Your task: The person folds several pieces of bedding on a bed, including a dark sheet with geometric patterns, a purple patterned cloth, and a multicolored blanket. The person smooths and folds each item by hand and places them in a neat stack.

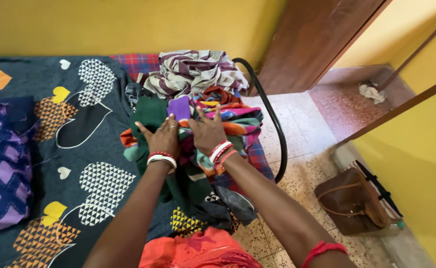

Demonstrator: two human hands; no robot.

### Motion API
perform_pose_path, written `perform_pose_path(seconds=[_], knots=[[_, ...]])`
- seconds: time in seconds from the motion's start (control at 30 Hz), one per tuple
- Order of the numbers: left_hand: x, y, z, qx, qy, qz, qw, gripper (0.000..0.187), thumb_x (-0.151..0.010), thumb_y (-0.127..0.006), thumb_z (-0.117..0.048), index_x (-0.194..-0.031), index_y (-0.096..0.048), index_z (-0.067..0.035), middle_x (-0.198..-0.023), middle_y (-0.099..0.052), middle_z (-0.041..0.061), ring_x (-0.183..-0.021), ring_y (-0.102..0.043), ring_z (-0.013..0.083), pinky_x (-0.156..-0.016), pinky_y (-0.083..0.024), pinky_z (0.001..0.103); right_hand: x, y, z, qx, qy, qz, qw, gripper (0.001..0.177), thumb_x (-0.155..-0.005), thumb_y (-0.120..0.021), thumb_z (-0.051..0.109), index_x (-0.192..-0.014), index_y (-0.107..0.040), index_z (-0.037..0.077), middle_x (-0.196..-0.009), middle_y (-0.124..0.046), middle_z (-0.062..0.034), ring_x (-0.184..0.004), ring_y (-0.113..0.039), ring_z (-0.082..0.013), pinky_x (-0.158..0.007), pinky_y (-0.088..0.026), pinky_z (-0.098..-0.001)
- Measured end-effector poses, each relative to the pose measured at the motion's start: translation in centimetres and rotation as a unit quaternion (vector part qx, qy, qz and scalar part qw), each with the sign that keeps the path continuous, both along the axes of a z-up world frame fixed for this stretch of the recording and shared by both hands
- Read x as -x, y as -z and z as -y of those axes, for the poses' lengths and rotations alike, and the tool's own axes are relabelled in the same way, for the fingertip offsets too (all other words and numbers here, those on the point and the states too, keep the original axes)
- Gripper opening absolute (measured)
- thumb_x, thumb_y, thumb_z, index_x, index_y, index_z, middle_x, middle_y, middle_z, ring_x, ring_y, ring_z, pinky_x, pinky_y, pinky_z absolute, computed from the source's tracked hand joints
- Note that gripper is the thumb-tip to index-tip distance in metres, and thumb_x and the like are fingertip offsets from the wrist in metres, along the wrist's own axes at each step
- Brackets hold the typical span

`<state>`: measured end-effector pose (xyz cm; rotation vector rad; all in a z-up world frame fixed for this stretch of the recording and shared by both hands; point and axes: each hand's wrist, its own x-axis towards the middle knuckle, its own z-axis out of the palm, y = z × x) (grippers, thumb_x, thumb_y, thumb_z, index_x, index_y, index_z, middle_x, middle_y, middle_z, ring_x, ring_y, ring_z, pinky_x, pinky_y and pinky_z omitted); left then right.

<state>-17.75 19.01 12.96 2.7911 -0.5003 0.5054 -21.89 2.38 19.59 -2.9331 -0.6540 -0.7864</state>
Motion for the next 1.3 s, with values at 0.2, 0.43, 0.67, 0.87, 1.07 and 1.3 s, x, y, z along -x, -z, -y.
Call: perform_pose_path(seconds=[0.2,0.43,0.67,0.87,1.07,1.3], knots=[[-0.7,0.0,-3.9,0.003,0.008,0.006,1.000,0.041,-0.099,-0.047,-0.011,-0.140,-0.052,-0.010,-0.139,-0.067,0.007,-0.120,-0.068,0.0210,-0.112,0.001,0.083,-0.8,0.3,-3.3,-0.005,0.007,-0.001,1.000,0.030,-0.089,-0.053,0.010,-0.117,-0.063,0.010,-0.101,-0.076,-0.0099,-0.135,-0.056,-0.0342,-0.113,-0.019,-0.0811],[-1.5,0.2,-11.4,-0.020,0.020,-0.015,0.999,0.045,-0.093,-0.051,-0.009,-0.138,-0.053,-0.010,-0.133,-0.069,0.007,-0.112,-0.071,0.0226,-0.112,0.001,0.083,-2.0,1.8,-10.9,0.032,0.043,-0.065,0.996,0.027,-0.089,-0.055,0.011,-0.115,-0.061,0.010,-0.095,-0.075,-0.0089,-0.138,-0.057,-0.0321,-0.114,-0.020,-0.0802],[-2.8,0.5,-18.0,-0.010,0.050,-0.008,0.999,0.035,-0.100,-0.047,-0.008,-0.134,-0.055,-0.010,-0.130,-0.070,0.008,-0.113,-0.071,0.0231,-0.113,0.001,0.083,-2.3,3.3,-17.5,-0.022,0.039,-0.031,0.999,0.023,-0.086,-0.057,0.011,-0.108,-0.061,0.011,-0.098,-0.075,-0.0119,-0.133,-0.057,-0.0350,-0.109,-0.019,-0.0826],[-2.2,0.7,-19.6,-0.015,0.051,-0.005,0.999,0.036,-0.096,-0.046,-0.008,-0.130,-0.055,-0.010,-0.128,-0.071,0.008,-0.109,-0.072,0.0232,-0.111,0.000,0.083,-2.0,3.5,-18.9,-0.019,0.022,-0.015,0.999,0.029,-0.083,-0.057,0.009,-0.111,-0.062,0.010,-0.090,-0.075,-0.0123,-0.135,-0.056,-0.0366,-0.109,-0.019,-0.0822],[-2.0,1.6,-19.7,-0.042,0.030,-0.004,0.999,0.035,-0.099,-0.046,-0.009,-0.133,-0.055,-0.009,-0.132,-0.070,0.007,-0.114,-0.070,0.0209,-0.118,0.002,0.077,-2.6,3.2,-18.8,-0.013,-0.001,-0.034,0.999,0.024,-0.084,-0.056,0.008,-0.107,-0.062,0.010,-0.090,-0.075,-0.0115,-0.135,-0.055,-0.0369,-0.111,-0.018,-0.0826],[-2.6,3.0,-20.8,-0.041,0.020,0.058,0.997,0.029,-0.100,-0.045,-0.013,-0.125,-0.059,-0.011,-0.131,-0.071,0.006,-0.122,-0.067,0.0177,-0.122,0.002,0.071,-3.6,3.1,-19.7,-0.012,-0.046,-0.007,0.999,0.022,-0.085,-0.056,0.007,-0.106,-0.061,0.010,-0.094,-0.075,-0.0123,-0.134,-0.057,-0.0371,-0.112,-0.017,-0.0832]])
